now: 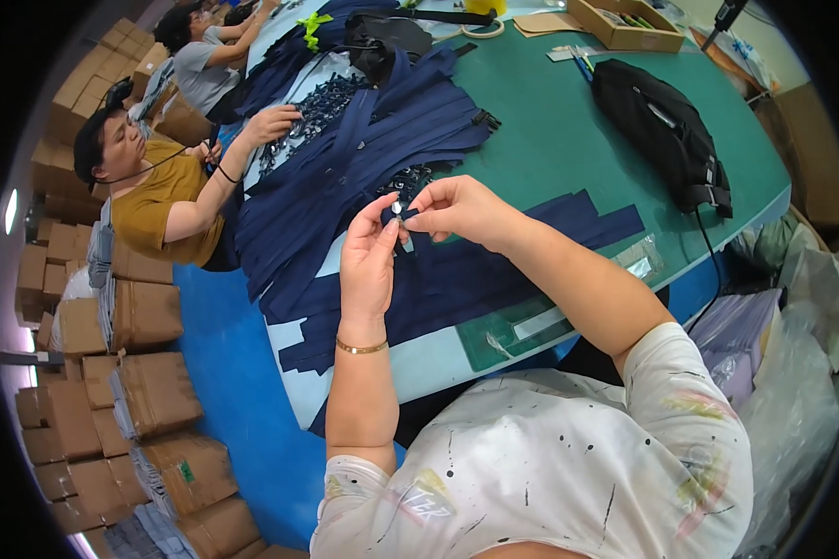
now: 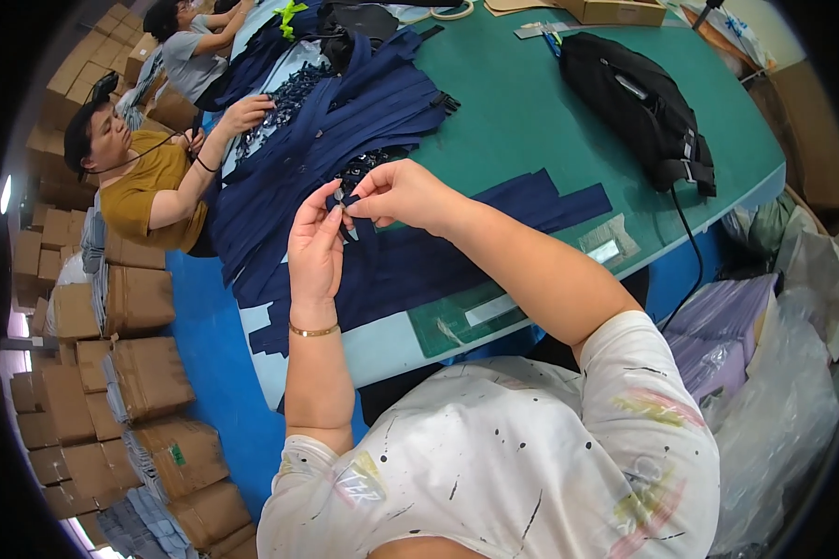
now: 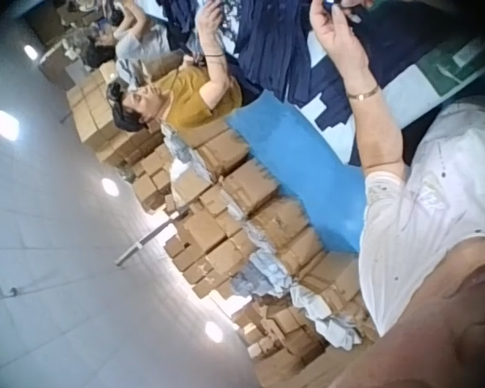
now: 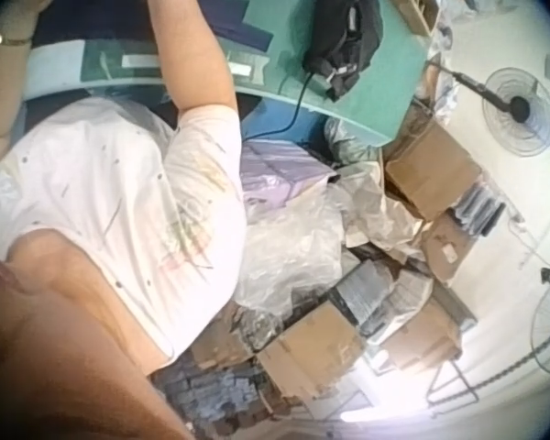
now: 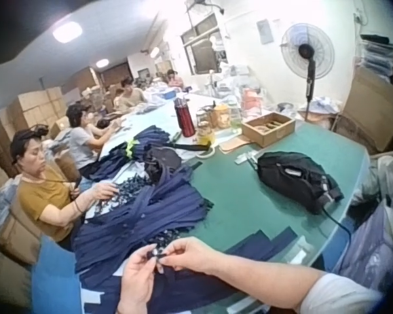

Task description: Manually attaching sliders and metal stops to zipper tape.

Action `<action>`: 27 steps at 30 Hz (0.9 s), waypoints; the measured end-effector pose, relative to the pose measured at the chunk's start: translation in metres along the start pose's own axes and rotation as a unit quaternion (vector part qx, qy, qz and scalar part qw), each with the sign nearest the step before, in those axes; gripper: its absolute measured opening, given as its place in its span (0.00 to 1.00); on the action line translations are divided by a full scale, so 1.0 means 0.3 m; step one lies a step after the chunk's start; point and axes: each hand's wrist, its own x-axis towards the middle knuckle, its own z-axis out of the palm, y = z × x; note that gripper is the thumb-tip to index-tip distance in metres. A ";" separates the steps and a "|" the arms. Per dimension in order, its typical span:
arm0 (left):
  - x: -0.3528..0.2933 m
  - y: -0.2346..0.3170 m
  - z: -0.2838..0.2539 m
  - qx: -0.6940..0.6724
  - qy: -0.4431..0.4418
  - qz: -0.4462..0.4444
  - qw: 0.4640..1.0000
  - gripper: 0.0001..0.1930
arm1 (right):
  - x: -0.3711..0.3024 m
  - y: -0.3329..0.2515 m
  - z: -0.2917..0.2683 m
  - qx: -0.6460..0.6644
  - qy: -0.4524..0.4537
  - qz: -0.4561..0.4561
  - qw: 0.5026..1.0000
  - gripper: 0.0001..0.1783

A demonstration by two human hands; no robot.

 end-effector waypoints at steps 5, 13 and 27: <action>-0.004 -0.002 -0.005 0.005 -0.007 -0.004 1.000 0.16 | 0.004 -0.001 -0.015 0.010 -0.011 0.006 1.000 0.08; -0.014 0.000 -0.006 0.067 -0.011 0.015 0.998 0.15 | -0.002 -0.011 -0.017 -0.022 -0.013 0.000 1.000 0.08; -0.023 -0.007 0.011 0.164 0.001 0.031 0.986 0.14 | 0.003 -0.005 -0.042 -0.033 -0.025 0.017 0.999 0.09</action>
